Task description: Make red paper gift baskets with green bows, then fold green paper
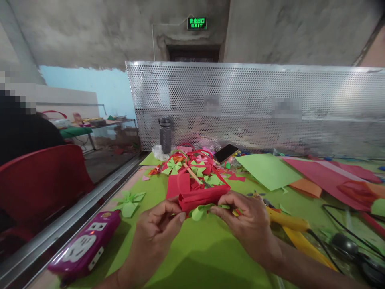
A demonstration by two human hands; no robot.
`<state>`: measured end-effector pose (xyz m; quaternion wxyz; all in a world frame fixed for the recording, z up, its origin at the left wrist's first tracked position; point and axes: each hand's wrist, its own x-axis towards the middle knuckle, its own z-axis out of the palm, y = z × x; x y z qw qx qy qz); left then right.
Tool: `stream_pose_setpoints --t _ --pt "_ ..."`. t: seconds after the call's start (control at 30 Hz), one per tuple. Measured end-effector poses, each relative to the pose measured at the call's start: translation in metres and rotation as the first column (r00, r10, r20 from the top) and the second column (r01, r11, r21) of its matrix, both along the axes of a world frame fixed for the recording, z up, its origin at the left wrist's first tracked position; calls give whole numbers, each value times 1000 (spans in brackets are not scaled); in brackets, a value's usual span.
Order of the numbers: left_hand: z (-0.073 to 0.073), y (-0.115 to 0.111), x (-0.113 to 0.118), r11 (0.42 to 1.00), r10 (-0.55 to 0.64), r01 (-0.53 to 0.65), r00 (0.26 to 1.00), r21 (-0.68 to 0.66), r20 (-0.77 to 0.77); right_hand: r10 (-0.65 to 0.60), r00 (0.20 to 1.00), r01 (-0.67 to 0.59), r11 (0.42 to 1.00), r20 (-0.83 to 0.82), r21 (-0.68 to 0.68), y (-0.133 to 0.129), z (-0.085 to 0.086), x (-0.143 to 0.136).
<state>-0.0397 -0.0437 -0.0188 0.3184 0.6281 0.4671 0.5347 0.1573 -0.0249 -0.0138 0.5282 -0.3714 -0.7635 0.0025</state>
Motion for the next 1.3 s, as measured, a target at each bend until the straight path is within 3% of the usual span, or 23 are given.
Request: stream_pose_setpoints --t 0.6,1.3 --pt "3 -3 3 994 -9 14 999 111 -39 -45 999 44 998 -15 -38 -1 4 -3" --pt "4 -5 3 1000 -20 21 999 14 -26 -37 999 35 989 -8 -140 0 1 -4"
